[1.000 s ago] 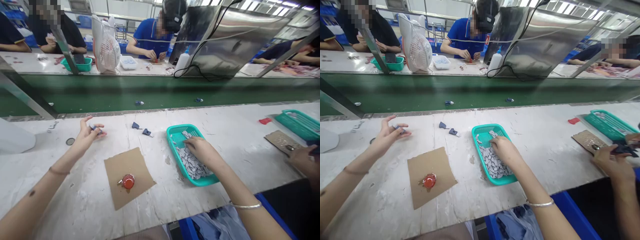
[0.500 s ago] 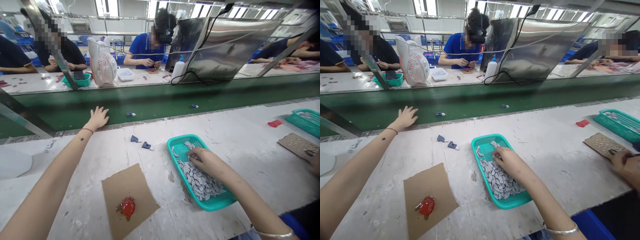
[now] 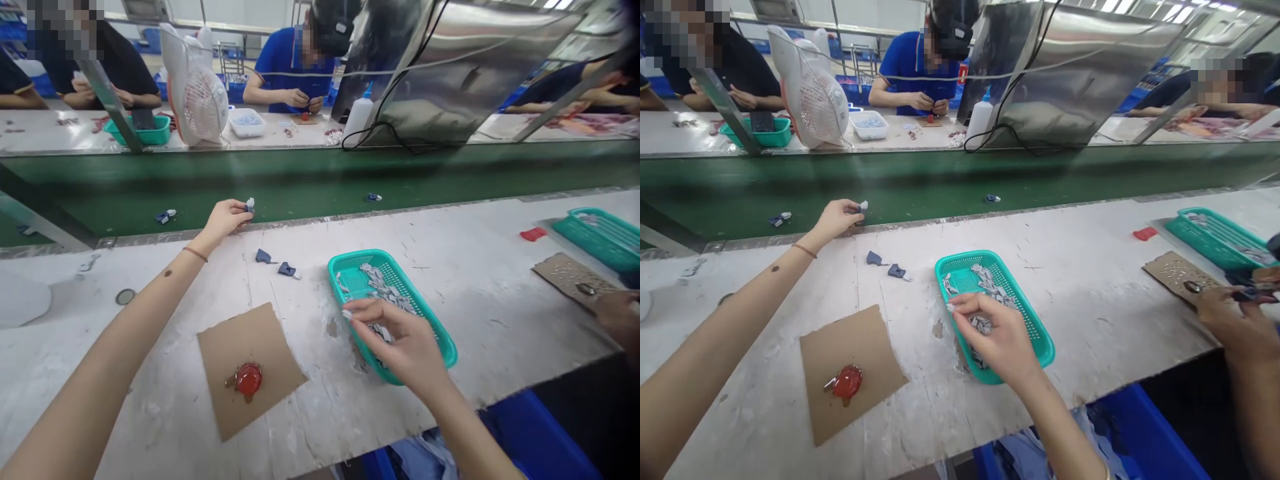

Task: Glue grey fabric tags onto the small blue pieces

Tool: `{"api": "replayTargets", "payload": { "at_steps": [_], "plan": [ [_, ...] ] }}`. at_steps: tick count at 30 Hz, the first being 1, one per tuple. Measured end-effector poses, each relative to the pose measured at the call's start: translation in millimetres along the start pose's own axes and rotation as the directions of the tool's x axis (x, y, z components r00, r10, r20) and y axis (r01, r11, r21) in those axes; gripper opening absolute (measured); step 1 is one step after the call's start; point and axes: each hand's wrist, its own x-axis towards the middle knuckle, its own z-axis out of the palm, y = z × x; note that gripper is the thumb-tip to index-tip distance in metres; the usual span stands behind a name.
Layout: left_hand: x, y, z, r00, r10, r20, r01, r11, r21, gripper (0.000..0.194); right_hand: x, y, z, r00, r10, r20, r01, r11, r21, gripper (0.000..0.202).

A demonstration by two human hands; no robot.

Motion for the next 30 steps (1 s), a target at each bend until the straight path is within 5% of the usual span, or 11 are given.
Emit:
{"api": "replayTargets", "payload": {
  "at_steps": [3,6,9,14,18,24,30],
  "plan": [
    [-49,9,-9.5,0.995,-0.09,0.035,0.096,0.952,-0.29,0.023,-21,-22,28,0.994,-0.093,0.06,0.092,0.995,0.026,0.011],
    [-111,14,-20.0,0.967,-0.21,0.145,0.254,0.735,-0.629,0.028,-39,-33,61,0.968,-0.222,0.116,0.228,0.973,-0.039,0.013],
    [-171,14,-30.6,0.934,-0.278,0.225,0.354,0.628,-0.693,0.03,-52,-32,88,0.933,-0.321,0.163,0.343,0.931,-0.125,0.017],
    [-242,9,-43.2,0.91,-0.375,0.178,0.387,0.613,-0.688,0.029,-65,-23,99,0.884,-0.399,0.244,0.454,0.857,-0.244,0.019],
    [-277,9,-45.9,0.884,-0.441,0.152,0.41,0.578,-0.706,0.033,-68,-24,99,0.873,-0.406,0.272,0.476,0.83,-0.289,0.016],
    [-315,4,-34.8,0.842,-0.519,0.146,0.439,0.501,-0.746,0.038,-66,-32,105,0.915,-0.317,0.25,0.386,0.868,-0.312,0.018],
    [-338,2,-15.5,0.854,-0.481,0.198,0.425,0.426,-0.798,0.033,-54,-56,105,0.945,-0.236,0.228,0.257,0.964,-0.065,0.021]
  ]
}}
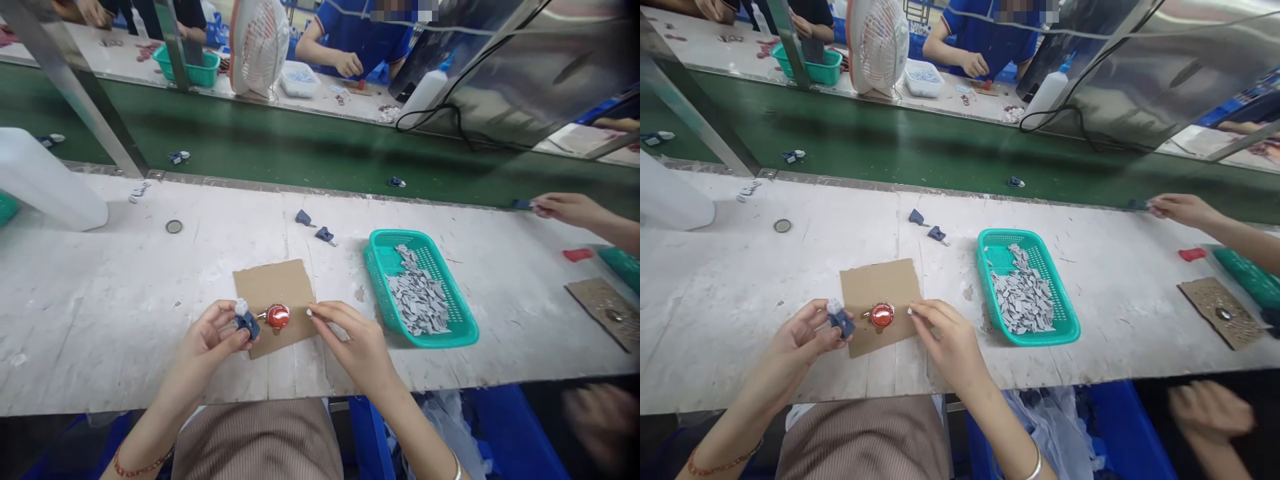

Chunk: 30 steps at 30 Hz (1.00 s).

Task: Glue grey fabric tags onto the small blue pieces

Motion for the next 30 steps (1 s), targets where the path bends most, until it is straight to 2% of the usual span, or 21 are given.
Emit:
{"api": "replayTargets", "payload": {
  "at_steps": [2,6,9,12,14,16,17,19,21,22,24,27,30],
  "plan": [
    [-3,-5,2.3,1.0,0.003,0.009,-0.002,1.0,-0.01,0.03,8,-11,-1,1.0,-0.011,0.029,0.01,0.998,0.055,0.02],
    [-9,-10,7.7,0.999,0.015,-0.045,-0.017,0.999,-0.041,0.025,22,-26,3,0.99,-0.1,0.103,0.098,0.995,0.022,0.021],
    [-10,-11,8.9,0.996,0.021,-0.091,-0.027,0.998,-0.06,0.025,26,-28,8,0.979,-0.144,0.147,0.151,0.988,-0.033,0.023],
    [-8,-14,6.0,0.996,0.03,-0.085,-0.035,0.998,-0.058,0.026,28,-27,10,0.976,-0.13,0.176,0.14,0.989,-0.045,0.025],
    [-7,-16,4.4,0.997,0.04,-0.072,-0.044,0.998,-0.054,0.026,30,-27,8,0.983,-0.075,0.166,0.069,0.997,0.041,0.022],
    [-5,-15,5.7,0.997,0.053,-0.056,-0.056,0.997,-0.056,0.027,32,-29,3,0.986,0.047,0.161,-0.079,0.977,0.2,0.017],
    [-5,-14,7.8,0.997,0.06,-0.049,-0.063,0.996,-0.059,0.027,33,-30,0,0.977,0.127,0.17,-0.173,0.94,0.295,0.014],
    [-4,-10,14.7,0.997,0.074,-0.03,-0.076,0.994,-0.072,0.023,35,-33,-6,0.936,0.278,0.214,-0.348,0.809,0.473,0.01],
    [-4,-6,23.6,0.996,0.089,-0.002,-0.088,0.992,-0.088,0.019,36,-36,-10,0.892,0.363,0.268,-0.45,0.665,0.596,0.012],
    [-3,-4,28.3,0.995,0.094,0.014,-0.092,0.991,-0.096,0.018,36,-38,-12,0.879,0.379,0.288,-0.472,0.613,0.634,0.012],
    [-1,-2,36.5,0.994,0.104,0.035,-0.1,0.989,-0.113,0.018,37,-43,-14,0.876,0.374,0.306,-0.476,0.564,0.674,0.012],
    [1,-1,44.5,0.992,0.118,0.047,-0.11,0.984,-0.141,0.017,37,-51,-17,0.89,0.336,0.309,-0.453,0.565,0.69,0.011],
    [1,-2,47.5,0.991,0.121,0.06,-0.11,0.98,-0.165,0.015,37,-57,-19,0.904,0.304,0.302,-0.428,0.61,0.667,0.01]
  ]
}}
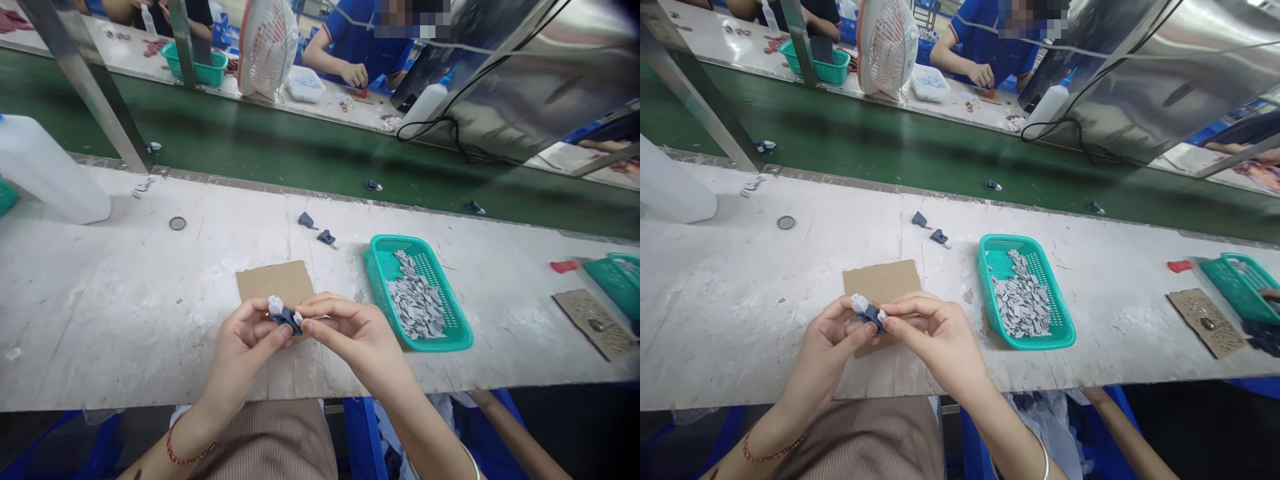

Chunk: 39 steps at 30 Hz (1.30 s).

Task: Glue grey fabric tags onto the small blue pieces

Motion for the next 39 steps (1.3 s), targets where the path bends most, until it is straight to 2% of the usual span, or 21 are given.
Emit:
{"api": "replayTargets", "payload": {
  "at_steps": [6,10,15,20,24,26,28,30,33,35,37,39],
  "plan": [
    [-4,-3,1.8,1.0,0.024,-0.013,-0.024,0.998,-0.052,0.015,-5,-7,4,0.995,-0.093,-0.04,0.082,0.972,-0.222,0.011],
    [-2,-10,3.1,0.998,0.044,-0.052,-0.047,0.997,-0.055,0.016,-6,-11,5,0.995,-0.101,-0.019,0.089,0.944,-0.318,0.014],
    [-3,-14,4.6,0.996,0.021,-0.084,-0.03,0.994,-0.106,0.025,-5,-4,5,0.995,-0.093,-0.033,0.079,0.949,-0.306,0.012],
    [-4,-8,8.3,0.996,-0.077,-0.035,0.069,0.979,-0.19,0.035,-5,12,8,0.986,-0.149,-0.076,0.129,0.965,-0.228,0.015],
    [0,-6,11.5,0.986,-0.127,-0.105,0.104,0.973,-0.205,0.036,-9,18,9,0.989,-0.146,-0.017,0.14,0.972,-0.188,0.019],
    [3,-5,11.5,0.984,-0.148,-0.101,0.124,0.969,-0.211,0.036,-12,18,3,0.989,-0.147,0.0,0.144,0.973,-0.181,0.02],
    [6,-4,10.2,0.986,-0.145,-0.08,0.125,0.969,-0.212,0.037,-13,17,-10,0.984,-0.167,-0.064,0.148,0.962,-0.231,0.019],
    [8,-3,8.4,0.991,-0.116,-0.072,0.098,0.973,-0.209,0.038,-14,16,-30,0.956,-0.205,-0.21,0.127,0.934,-0.333,0.016],
    [10,-1,7.2,0.995,-0.082,-0.062,0.067,0.973,-0.22,0.038,-14,18,-72,0.853,-0.262,-0.451,0.027,0.885,-0.464,0.014],
    [12,0,7.3,0.995,-0.082,-0.053,0.068,0.972,-0.226,0.037,-12,22,-103,0.782,-0.283,-0.555,-0.067,0.847,-0.527,0.017],
    [15,2,6.9,0.996,-0.077,-0.051,0.064,0.976,-0.21,0.035,-7,28,-136,0.762,-0.294,-0.577,-0.162,0.776,-0.609,0.023],
    [20,6,4.4,0.997,-0.056,-0.06,0.046,0.986,-0.162,0.034,0,35,-164,0.785,-0.299,-0.543,-0.229,0.674,-0.702,0.027]
  ]
}}
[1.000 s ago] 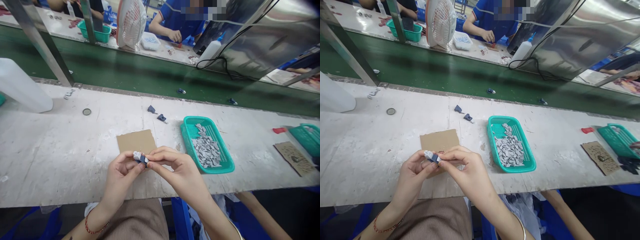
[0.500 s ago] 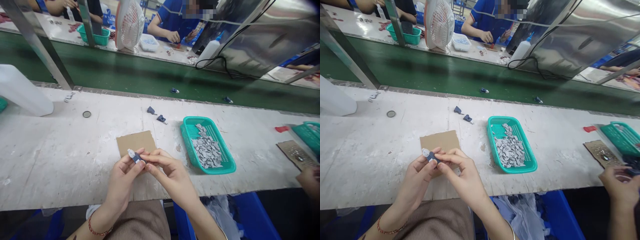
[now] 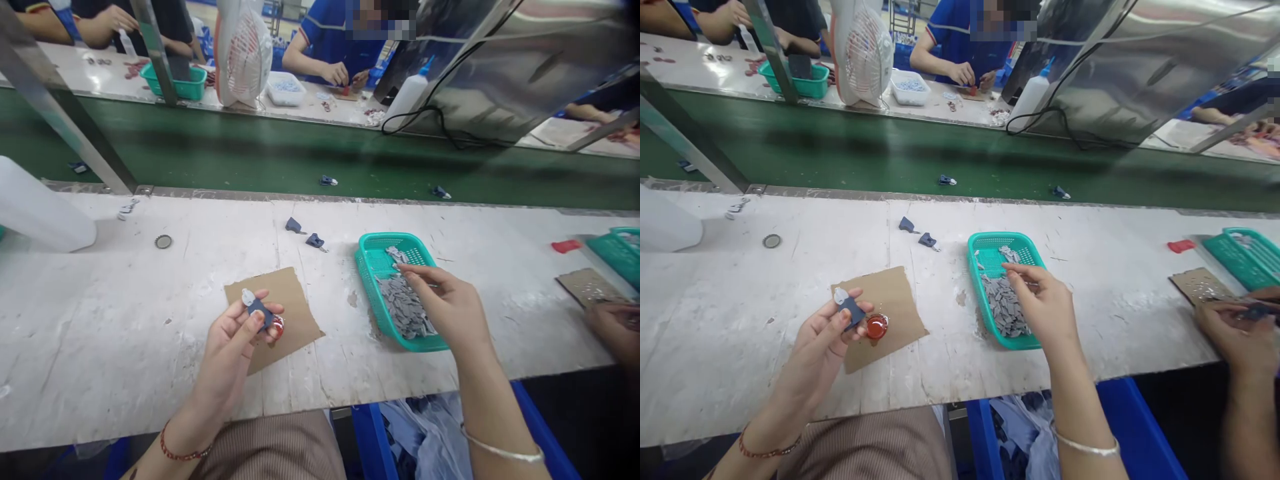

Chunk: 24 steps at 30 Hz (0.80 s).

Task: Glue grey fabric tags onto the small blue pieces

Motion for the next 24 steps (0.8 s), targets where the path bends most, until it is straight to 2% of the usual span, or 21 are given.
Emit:
{"api": "replayTargets", "payload": {
  "at_steps": [2,5,7,9,11,12,13,14,15,17,19,21,23,24],
  "plan": [
    [7,8,-3.3,0.998,0.054,-0.015,-0.053,0.995,0.083,0.034,15,19,-2,0.998,-0.033,0.056,0.038,0.995,-0.09,0.028],
    [27,26,-9.8,0.98,0.194,-0.035,-0.178,0.949,0.261,0.033,29,34,-4,0.972,-0.116,0.206,0.157,0.967,-0.199,0.03],
    [48,42,-13.4,0.956,0.292,-0.031,-0.256,0.879,0.402,0.033,33,35,-4,0.941,-0.178,0.289,0.254,0.933,-0.253,0.033],
    [78,60,-15.5,0.93,0.366,-0.005,-0.306,0.784,0.541,0.035,36,32,-4,0.92,-0.225,0.322,0.313,0.915,-0.256,0.033],
    [116,79,-16.2,0.912,0.408,0.04,-0.33,0.672,0.663,0.036,39,27,-2,0.9,-0.254,0.355,0.35,0.906,-0.238,0.032],
    [137,88,-16.0,0.89,0.453,0.056,-0.35,0.599,0.72,0.036,41,25,0,0.887,-0.262,0.381,0.365,0.903,-0.229,0.031],
    [158,96,-15.5,0.859,0.507,0.072,-0.351,0.482,0.803,0.034,44,23,3,0.874,-0.265,0.408,0.376,0.9,-0.221,0.03],
    [179,105,-14.6,0.835,0.541,0.096,-0.313,0.323,0.893,0.032,46,21,6,0.863,-0.267,0.428,0.385,0.897,-0.218,0.028],
    [199,112,-13.4,0.828,0.55,0.112,-0.249,0.181,0.952,0.031,49,19,9,0.856,-0.268,0.441,0.391,0.895,-0.216,0.027],
    [233,126,-11.0,0.811,0.569,0.139,-0.199,0.044,0.979,0.03,54,17,14,0.854,-0.272,0.442,0.396,0.893,-0.215,0.024],
    [258,136,-9.2,0.812,0.553,0.185,-0.166,-0.084,0.983,0.033,57,16,17,0.859,-0.277,0.43,0.395,0.894,-0.213,0.021],
    [275,143,-7.8,0.835,0.501,0.229,-0.139,-0.21,0.968,0.033,58,16,18,0.862,-0.28,0.423,0.393,0.896,-0.208,0.017],
    [285,147,-4.3,0.851,0.461,0.249,-0.132,-0.272,0.953,0.031,58,17,17,0.863,-0.284,0.417,0.392,0.898,-0.199,0.016],
    [288,148,-0.7,0.846,0.457,0.275,-0.148,-0.295,0.944,0.031,57,18,16,0.864,-0.287,0.414,0.392,0.899,-0.195,0.016]
  ]
}}
